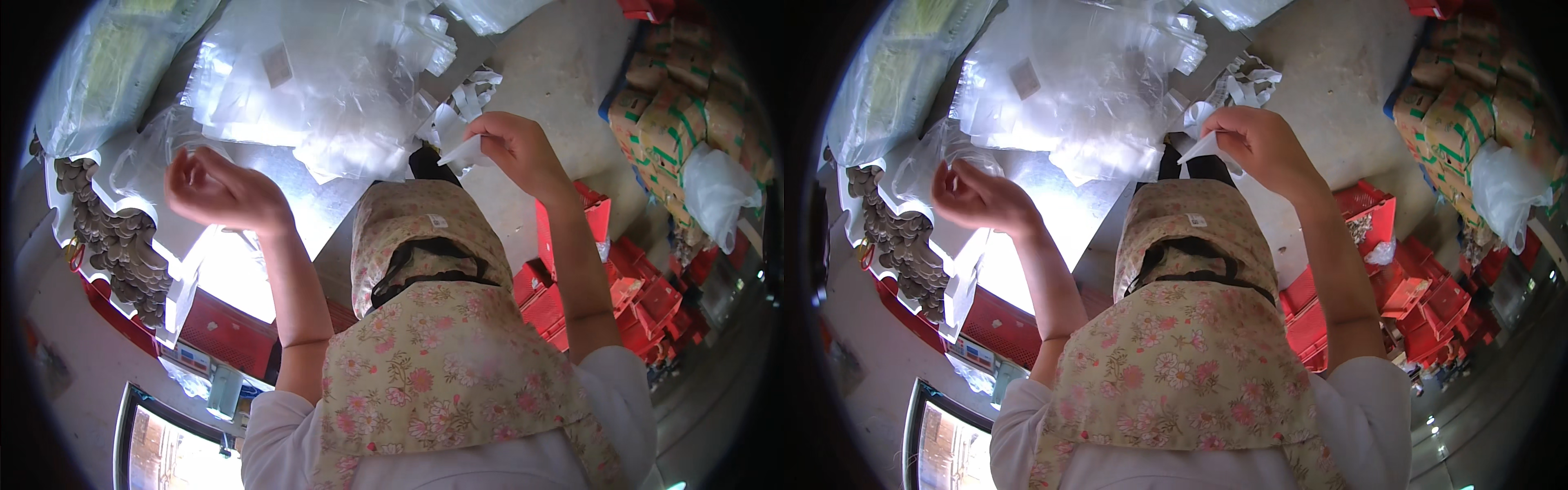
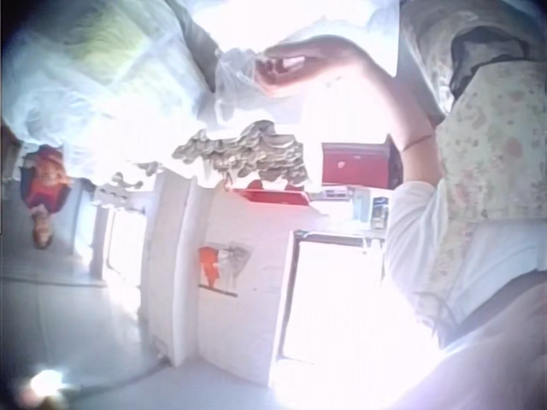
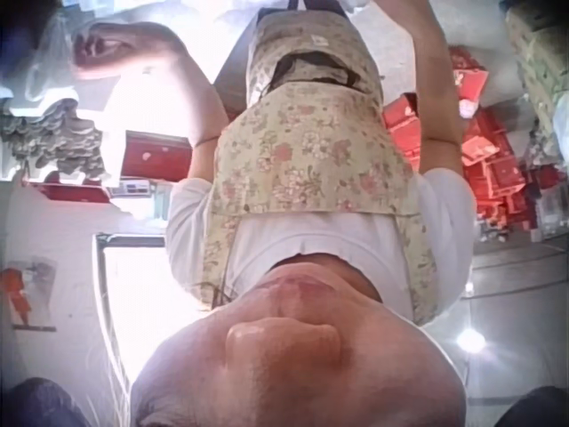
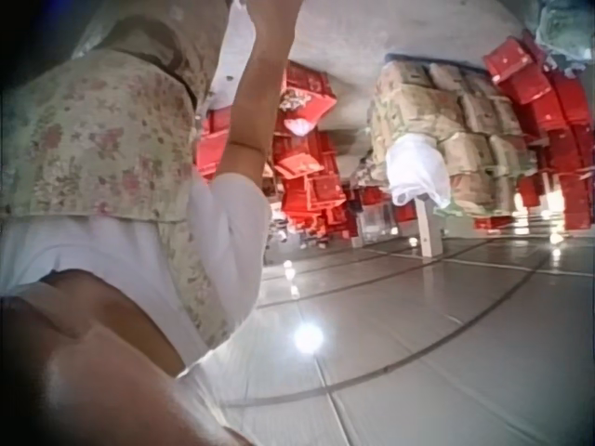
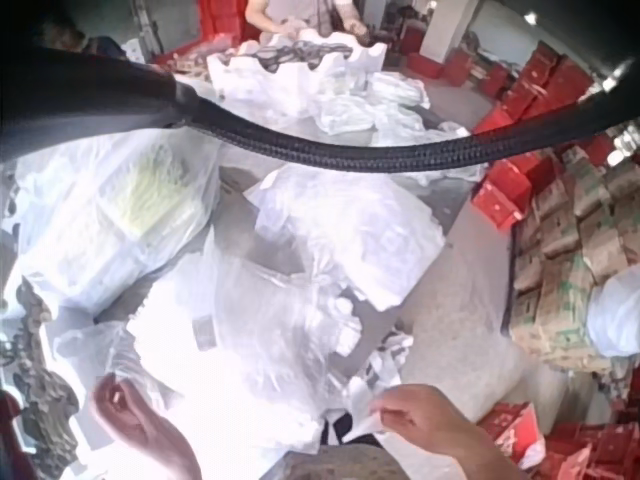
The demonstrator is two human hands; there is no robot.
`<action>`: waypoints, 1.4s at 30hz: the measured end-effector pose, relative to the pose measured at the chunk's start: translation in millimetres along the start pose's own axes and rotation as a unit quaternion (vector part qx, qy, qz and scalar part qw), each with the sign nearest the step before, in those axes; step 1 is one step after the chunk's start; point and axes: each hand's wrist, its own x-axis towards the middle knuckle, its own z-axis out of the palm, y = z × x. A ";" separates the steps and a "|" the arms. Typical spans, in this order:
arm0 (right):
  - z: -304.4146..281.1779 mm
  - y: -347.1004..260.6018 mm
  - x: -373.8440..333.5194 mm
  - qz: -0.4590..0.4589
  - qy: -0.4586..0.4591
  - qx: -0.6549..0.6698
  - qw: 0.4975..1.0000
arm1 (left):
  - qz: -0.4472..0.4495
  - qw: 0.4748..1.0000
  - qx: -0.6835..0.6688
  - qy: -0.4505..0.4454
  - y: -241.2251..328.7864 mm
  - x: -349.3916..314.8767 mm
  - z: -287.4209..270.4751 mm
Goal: The person repeatedly tears off printed labels from a roll and affixes them to small clear plastic bags on a table. The person handles the bags and labels by hand, placing each labeled bag back on the table. The workspace contains stacks of similar bags, red crates, and cardboard boxes.
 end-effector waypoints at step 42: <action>-51.2 53.1 -66.8 0.063 0.170 -0.056 0.982 | -0.200 0.873 -0.071 -0.440 22.2 -12.3 8.8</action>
